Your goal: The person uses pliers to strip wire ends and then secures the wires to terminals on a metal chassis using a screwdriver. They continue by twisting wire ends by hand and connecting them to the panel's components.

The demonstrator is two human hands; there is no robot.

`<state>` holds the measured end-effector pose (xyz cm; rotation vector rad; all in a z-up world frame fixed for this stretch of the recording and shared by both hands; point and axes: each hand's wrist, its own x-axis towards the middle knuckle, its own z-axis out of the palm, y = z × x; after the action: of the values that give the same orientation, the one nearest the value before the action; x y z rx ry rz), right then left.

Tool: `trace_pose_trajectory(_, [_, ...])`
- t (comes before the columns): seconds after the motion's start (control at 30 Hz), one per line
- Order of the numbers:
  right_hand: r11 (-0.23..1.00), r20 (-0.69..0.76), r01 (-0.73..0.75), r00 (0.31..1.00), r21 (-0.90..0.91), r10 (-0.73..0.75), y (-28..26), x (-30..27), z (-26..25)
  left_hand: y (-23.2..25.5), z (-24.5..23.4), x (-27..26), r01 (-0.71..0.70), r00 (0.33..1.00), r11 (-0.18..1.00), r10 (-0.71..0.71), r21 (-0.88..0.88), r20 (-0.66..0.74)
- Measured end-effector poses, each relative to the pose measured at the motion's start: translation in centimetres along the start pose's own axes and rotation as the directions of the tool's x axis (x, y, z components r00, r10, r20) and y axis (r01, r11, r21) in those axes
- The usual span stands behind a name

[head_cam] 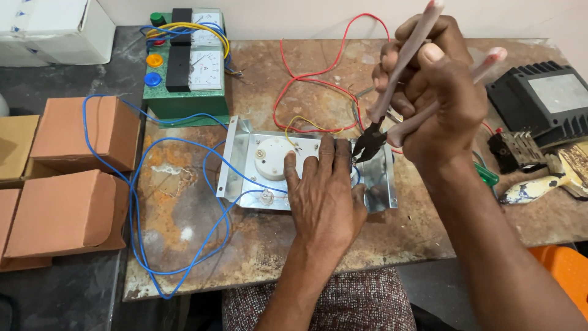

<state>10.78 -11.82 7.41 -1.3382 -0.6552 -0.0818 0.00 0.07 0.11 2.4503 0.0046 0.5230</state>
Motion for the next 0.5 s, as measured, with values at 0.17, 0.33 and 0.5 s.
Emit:
trace_pose_trajectory(0.17, [0.995, -0.196, -0.044, 0.980, -0.086, 0.026, -0.8, -0.7, 1.8, 0.0, 0.1, 0.0, -0.002, 1.000, 1.000, 0.003, 0.007, -0.012])
trace_pose_trajectory(0.33, [0.997, -0.123, 0.013, 0.992, -0.079, -0.022, -1.3, -0.8, 0.8, 0.0, -0.1, 0.0, 0.006, 1.000, 1.000, -0.006, -0.002, -0.004])
trace_pose_trajectory(0.5, [0.998, -0.078, -0.043, 0.996, 0.049, 0.046, -1.2, -1.0, -0.7, 0.0, 0.0, 0.0, -0.001, 1.000, 1.000, 0.001, 0.011, 0.002])
